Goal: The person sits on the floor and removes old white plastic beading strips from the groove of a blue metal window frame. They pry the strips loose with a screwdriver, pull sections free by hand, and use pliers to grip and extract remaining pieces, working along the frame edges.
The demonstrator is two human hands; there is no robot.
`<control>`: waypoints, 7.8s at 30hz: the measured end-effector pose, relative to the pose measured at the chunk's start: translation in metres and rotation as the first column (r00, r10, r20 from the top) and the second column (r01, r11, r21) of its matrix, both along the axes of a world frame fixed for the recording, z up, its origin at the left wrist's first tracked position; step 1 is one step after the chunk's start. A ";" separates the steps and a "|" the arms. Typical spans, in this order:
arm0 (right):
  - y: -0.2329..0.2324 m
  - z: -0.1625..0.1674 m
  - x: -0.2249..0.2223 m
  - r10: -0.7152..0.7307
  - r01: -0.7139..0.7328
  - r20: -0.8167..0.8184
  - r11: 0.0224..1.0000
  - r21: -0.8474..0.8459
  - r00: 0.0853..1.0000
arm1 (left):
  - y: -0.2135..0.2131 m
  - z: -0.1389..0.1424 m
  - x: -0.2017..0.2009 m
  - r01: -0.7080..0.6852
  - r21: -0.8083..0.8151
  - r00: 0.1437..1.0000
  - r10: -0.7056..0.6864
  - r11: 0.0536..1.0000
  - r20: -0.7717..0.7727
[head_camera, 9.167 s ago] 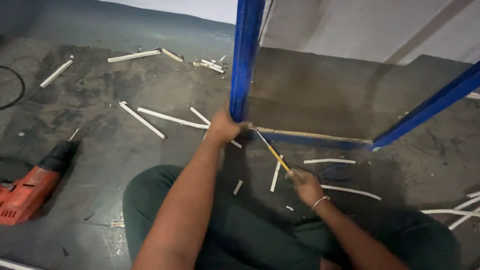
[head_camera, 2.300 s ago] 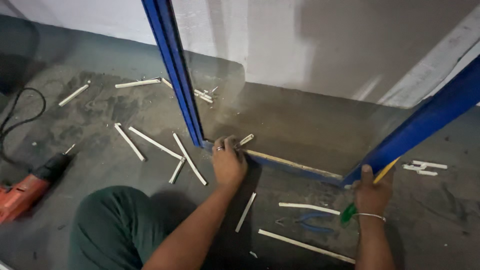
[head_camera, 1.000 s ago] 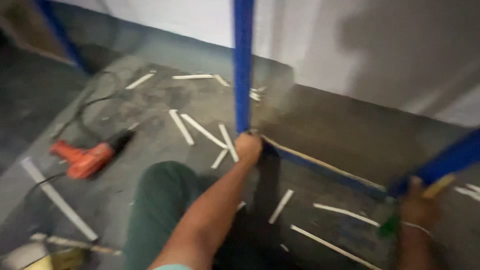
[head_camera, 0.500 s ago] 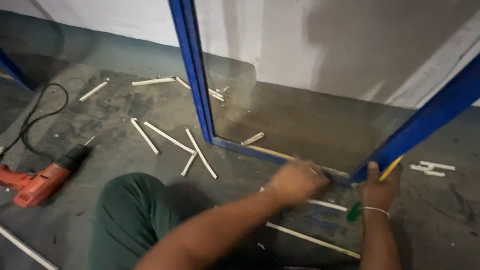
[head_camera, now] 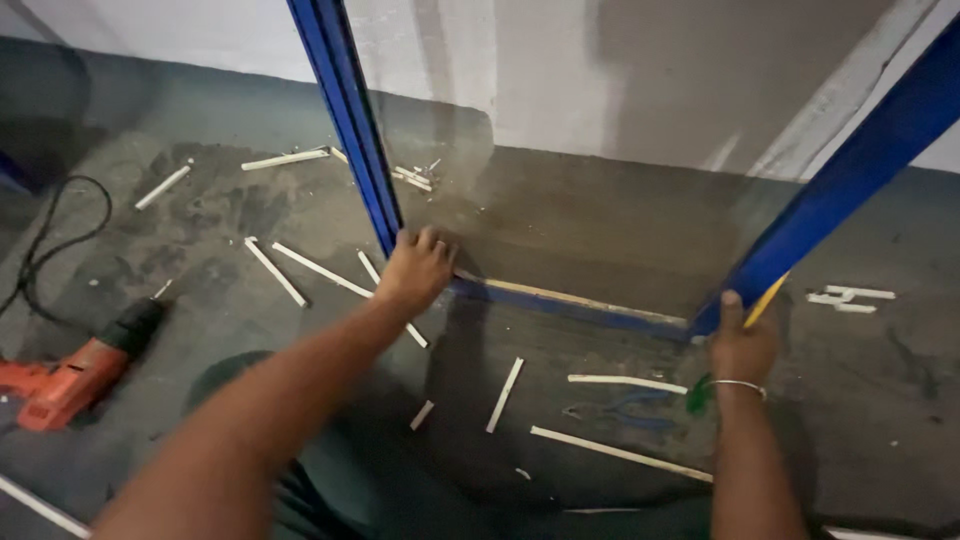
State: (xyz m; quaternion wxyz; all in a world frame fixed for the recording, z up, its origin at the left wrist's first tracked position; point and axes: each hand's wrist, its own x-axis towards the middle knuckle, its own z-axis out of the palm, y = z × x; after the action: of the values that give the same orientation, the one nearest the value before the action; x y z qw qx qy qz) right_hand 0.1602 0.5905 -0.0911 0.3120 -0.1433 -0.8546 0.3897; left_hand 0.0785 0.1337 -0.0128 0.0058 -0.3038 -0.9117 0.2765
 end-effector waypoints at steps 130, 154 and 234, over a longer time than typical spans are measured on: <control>-0.077 0.035 0.084 0.079 -0.667 0.905 0.704 0.246 0.417 | 0.139 0.111 0.053 -0.461 0.373 0.886 -0.393 -0.805 0.246; -0.091 0.056 0.095 0.086 -0.597 0.885 0.767 0.235 0.458 | 0.155 0.114 0.059 -0.559 0.688 0.826 -0.376 -0.462 0.419; -0.085 0.295 0.052 0.219 -0.292 0.236 0.892 0.344 0.947 | 0.192 0.092 0.030 -0.550 0.796 0.807 -0.405 -0.252 0.429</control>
State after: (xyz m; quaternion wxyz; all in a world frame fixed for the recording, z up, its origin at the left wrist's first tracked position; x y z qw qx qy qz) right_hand 0.2120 0.5059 0.2041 0.1959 -0.0037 -0.9504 0.2417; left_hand 0.1085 0.3256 0.0789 -0.0525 -0.1784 -0.7248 -0.6634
